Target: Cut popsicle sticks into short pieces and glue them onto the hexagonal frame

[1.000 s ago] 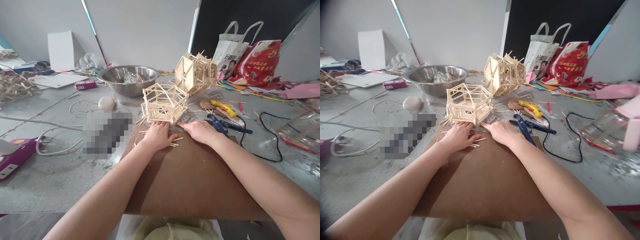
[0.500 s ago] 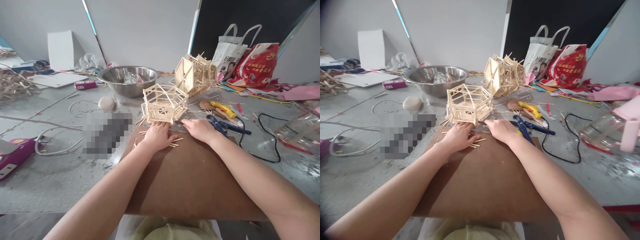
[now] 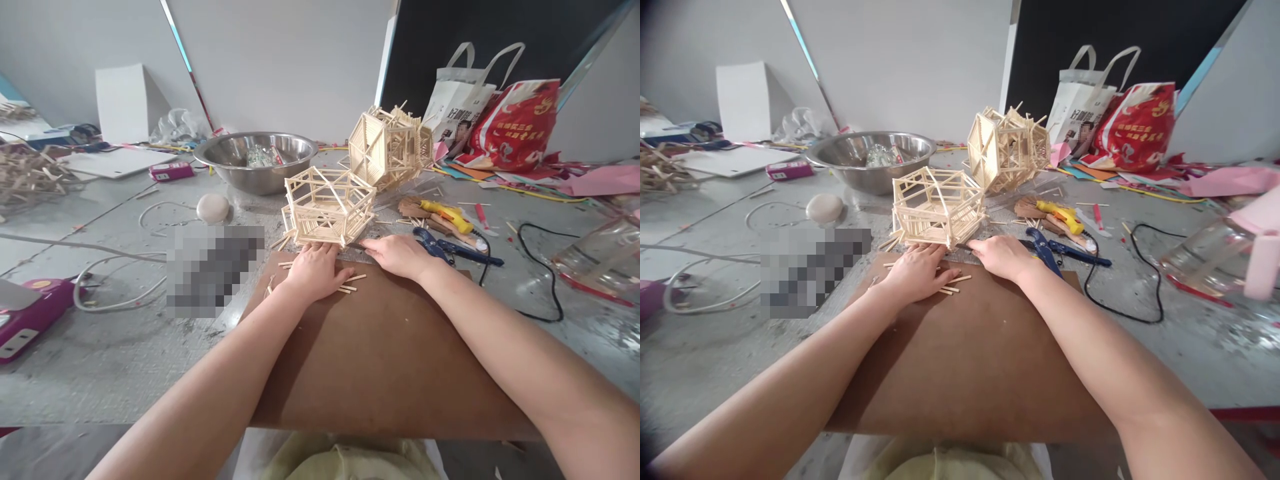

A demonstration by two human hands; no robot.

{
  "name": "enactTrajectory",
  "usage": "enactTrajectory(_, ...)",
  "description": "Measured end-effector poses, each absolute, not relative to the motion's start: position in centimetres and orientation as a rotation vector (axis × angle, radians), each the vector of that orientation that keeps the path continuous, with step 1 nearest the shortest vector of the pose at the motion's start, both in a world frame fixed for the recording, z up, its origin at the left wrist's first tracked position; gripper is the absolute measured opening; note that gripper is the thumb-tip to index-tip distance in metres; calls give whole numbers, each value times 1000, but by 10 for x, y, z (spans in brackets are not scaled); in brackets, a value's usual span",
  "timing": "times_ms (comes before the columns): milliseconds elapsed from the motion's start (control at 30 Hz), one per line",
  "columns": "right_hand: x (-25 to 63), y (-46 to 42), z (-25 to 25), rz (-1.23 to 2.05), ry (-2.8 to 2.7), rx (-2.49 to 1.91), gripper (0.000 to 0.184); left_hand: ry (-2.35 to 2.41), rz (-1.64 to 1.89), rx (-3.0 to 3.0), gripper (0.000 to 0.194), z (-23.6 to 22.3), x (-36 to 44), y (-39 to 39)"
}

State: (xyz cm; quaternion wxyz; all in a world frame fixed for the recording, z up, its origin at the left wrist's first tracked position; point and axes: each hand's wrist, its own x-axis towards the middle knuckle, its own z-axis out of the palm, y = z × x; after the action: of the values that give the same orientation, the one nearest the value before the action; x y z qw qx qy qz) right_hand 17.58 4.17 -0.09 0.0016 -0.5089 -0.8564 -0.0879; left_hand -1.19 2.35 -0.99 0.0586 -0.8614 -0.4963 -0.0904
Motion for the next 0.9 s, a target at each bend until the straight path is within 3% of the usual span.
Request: enactTrajectory(900, 173, 37, 1, -321, -2645, -1637, 36, -1516, -264, -2601, 51, -10, -12, 23)
